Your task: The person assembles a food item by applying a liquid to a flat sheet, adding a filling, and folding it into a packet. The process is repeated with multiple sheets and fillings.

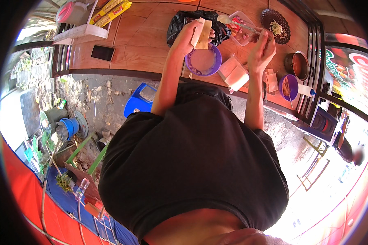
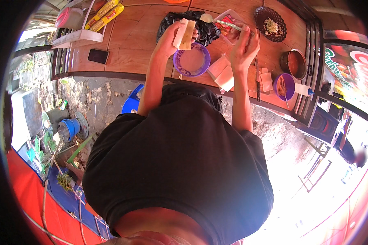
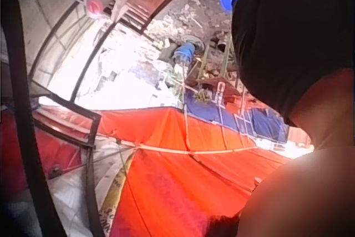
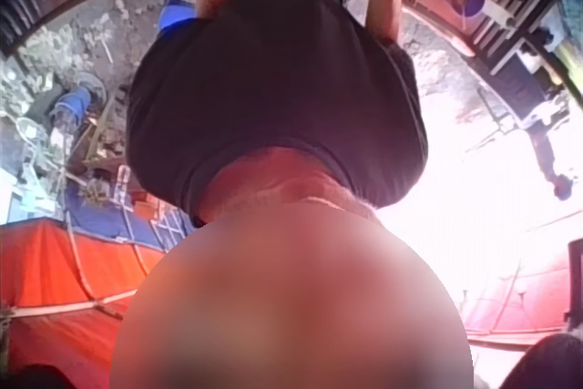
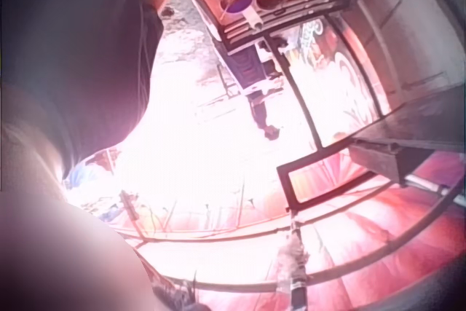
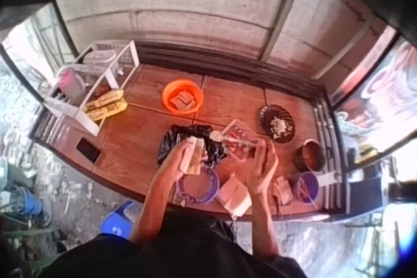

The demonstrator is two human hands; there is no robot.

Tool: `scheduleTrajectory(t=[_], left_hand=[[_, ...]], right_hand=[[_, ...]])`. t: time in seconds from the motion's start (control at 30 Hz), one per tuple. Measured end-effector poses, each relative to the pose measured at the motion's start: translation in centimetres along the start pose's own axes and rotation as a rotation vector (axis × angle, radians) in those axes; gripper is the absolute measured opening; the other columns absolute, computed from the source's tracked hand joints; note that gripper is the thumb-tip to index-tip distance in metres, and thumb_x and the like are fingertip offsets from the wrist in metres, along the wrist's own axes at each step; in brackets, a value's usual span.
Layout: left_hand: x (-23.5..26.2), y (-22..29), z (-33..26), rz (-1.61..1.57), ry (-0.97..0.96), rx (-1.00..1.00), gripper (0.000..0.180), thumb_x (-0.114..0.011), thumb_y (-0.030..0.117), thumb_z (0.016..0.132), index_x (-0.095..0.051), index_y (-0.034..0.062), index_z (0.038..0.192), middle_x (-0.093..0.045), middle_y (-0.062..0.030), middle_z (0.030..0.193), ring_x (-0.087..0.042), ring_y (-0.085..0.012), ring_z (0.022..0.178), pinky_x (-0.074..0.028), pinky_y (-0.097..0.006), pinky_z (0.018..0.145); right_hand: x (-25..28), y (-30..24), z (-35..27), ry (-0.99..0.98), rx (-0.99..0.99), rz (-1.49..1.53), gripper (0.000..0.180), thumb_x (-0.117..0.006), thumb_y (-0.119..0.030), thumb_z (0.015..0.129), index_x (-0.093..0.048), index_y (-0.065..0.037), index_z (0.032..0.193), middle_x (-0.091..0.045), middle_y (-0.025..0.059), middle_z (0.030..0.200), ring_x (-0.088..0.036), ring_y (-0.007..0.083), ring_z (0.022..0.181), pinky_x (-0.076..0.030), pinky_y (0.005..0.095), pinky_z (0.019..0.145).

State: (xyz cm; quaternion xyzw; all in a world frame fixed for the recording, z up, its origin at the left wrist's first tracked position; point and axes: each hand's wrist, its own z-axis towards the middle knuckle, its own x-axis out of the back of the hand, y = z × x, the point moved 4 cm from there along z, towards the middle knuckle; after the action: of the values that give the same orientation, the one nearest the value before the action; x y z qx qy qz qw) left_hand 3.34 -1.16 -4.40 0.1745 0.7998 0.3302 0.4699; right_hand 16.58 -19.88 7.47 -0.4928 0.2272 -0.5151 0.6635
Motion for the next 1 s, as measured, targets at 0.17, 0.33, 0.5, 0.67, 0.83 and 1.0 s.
scheduleTrajectory(t=[0.17, 0.33, 0.5, 0.67, 0.83, 1.0], left_hand=[[0.9, 0.9, 0.0, -0.225, 0.134, -0.170, 0.052, -0.044, 0.041, 0.105, -0.059, -0.0057, 0.124, -0.072, -0.0217, 0.107, -0.073, -0.0330, 0.098, -0.062, -0.048, 0.087], [1.5, 0.9, 0.3, -0.162, 0.142, -0.293, 0.031, -0.052, 0.020, 0.104, -0.057, -0.0037, 0.123, -0.072, -0.0212, 0.111, -0.075, -0.0324, 0.100, -0.065, -0.048, 0.087], [1.0, 0.8, 0.3, -0.092, 0.173, -0.324, 0.026, -0.060, -0.001, 0.098, -0.054, -0.0037, 0.123, -0.072, -0.0219, 0.113, -0.075, -0.0332, 0.104, -0.066, -0.047, 0.086], [0.0, 1.1, 0.1, -0.056, 0.111, -0.324, 0.034, -0.056, -0.002, 0.102, -0.051, -0.0046, 0.135, -0.069, -0.0226, 0.123, -0.070, -0.0341, 0.118, -0.062, -0.048, 0.100], [-1.6, 1.0, 0.1, -0.026, 0.021, -0.336, 0.037, -0.052, -0.001, 0.105, -0.046, -0.0038, 0.141, -0.066, -0.0239, 0.129, -0.068, -0.0342, 0.121, -0.059, -0.045, 0.104], [-2.6, 1.4, -0.5, -0.034, -0.031, -0.391, 0.029, -0.050, 0.001, 0.106, -0.047, -0.0032, 0.135, -0.069, -0.0219, 0.123, -0.069, -0.0331, 0.119, -0.056, -0.043, 0.106]], right_hand=[[-0.7, 6.7, -4.1, -0.201, -0.325, 0.041, 0.036, -0.051, -0.025, 0.112, -0.075, 0.002, 0.105, -0.062, -0.0011, 0.073, -0.051, 0.0055, 0.066, -0.040, 0.0254, 0.059], [-0.4, 11.7, -9.9, -0.405, -0.493, 0.065, 0.034, -0.057, -0.028, 0.109, -0.075, 0.000, 0.111, -0.072, 0.0024, 0.082, -0.059, 0.0074, 0.071, -0.046, 0.0249, 0.065], [1.3, 11.5, -11.2, -0.519, -0.446, -0.212, 0.036, -0.070, -0.029, 0.100, -0.073, -0.001, 0.121, -0.076, 0.0107, 0.099, -0.067, 0.0171, 0.080, -0.052, 0.0321, 0.073], [1.8, 6.2, -8.3, -0.163, 0.027, -0.577, 0.042, -0.075, -0.032, 0.096, -0.072, 0.001, 0.123, -0.075, 0.0163, 0.104, -0.070, 0.0238, 0.090, -0.055, 0.0395, 0.081], [-2.8, 4.1, -6.5, -0.368, -0.426, 0.083, 0.041, -0.074, -0.035, 0.098, -0.073, 0.001, 0.118, -0.073, 0.0131, 0.099, -0.069, 0.0192, 0.091, -0.056, 0.0345, 0.079], [-7.0, 4.7, -5.2, -0.507, -0.537, 0.227, 0.037, -0.075, -0.036, 0.098, -0.075, 0.000, 0.108, -0.069, 0.0038, 0.088, -0.062, 0.0081, 0.080, -0.049, 0.0236, 0.068]])
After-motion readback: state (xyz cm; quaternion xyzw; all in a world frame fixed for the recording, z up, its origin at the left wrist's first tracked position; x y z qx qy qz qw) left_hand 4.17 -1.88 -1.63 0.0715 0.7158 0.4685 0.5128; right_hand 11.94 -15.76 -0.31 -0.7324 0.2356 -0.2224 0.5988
